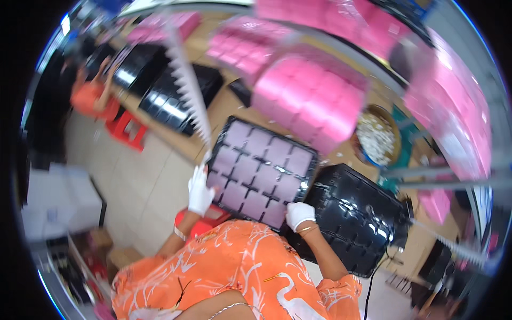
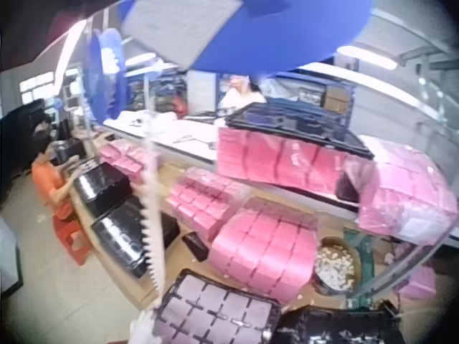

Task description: The person assembles components on black trays by placing foam pieces and applying adhesive strips by hand.

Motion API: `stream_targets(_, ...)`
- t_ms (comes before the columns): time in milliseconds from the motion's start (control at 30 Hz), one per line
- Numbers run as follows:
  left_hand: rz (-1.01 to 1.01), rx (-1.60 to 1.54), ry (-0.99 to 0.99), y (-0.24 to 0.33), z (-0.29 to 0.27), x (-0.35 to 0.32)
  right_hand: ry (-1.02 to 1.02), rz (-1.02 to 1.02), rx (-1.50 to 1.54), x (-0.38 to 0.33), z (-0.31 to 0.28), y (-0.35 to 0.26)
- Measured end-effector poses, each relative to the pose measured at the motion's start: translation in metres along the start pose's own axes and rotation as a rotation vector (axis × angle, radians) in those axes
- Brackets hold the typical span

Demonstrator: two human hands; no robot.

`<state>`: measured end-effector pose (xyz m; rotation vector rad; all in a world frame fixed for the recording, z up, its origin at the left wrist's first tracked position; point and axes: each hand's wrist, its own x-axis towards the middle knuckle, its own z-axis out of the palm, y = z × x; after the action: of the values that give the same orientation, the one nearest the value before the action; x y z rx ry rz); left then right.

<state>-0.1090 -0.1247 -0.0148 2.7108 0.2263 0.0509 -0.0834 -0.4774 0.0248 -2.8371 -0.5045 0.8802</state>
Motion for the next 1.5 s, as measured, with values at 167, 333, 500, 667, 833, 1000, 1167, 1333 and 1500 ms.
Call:
stream_targets(167, 0.414, 0.069, -0.473, 0.072, 0.007, -0.039, 0.033, 0.051, 0.024, 0.004, 0.019, -0.014)
stream_targets(333, 0.747, 0.269, -0.581, 0.097, 0.04, -0.023, 0.093, 0.242, 0.351, -0.005, 0.015, -0.017)
stream_targets(500, 0.647, 0.478, -0.518, 0.081, 0.063, -0.02, 0.353, 0.279, 0.23, 0.052, 0.054, -0.035)
stream_targets(667, 0.902, 0.489, -0.232, 0.05, 0.127, 0.016, 0.531, 0.396, 0.417, 0.053, 0.056, -0.027)
stream_targets(833, 0.906, 0.356, -0.192, 0.036, 0.126, 0.048, 0.637, 0.152, 0.754, -0.016, -0.018, -0.031)
stream_targets(1000, 0.88, 0.201, -0.141, 0.028, 0.131, 0.062, 0.796, -0.157, 1.275, -0.024, -0.1, -0.065)
stream_targets(1167, 0.883, 0.067, -0.117, 0.014, 0.121, 0.091, 1.073, -0.578, 1.266, -0.001, -0.154, -0.117)
stream_targets(1333, 0.829, -0.05, -0.065, -0.007, 0.107, 0.11, 1.097, -1.044, 1.261, -0.011, -0.165, -0.149)
stream_targets(1500, 0.819, -0.205, -0.059, -0.004, 0.112, 0.137, 0.659, -1.158, 1.361, -0.02, -0.159, -0.125)
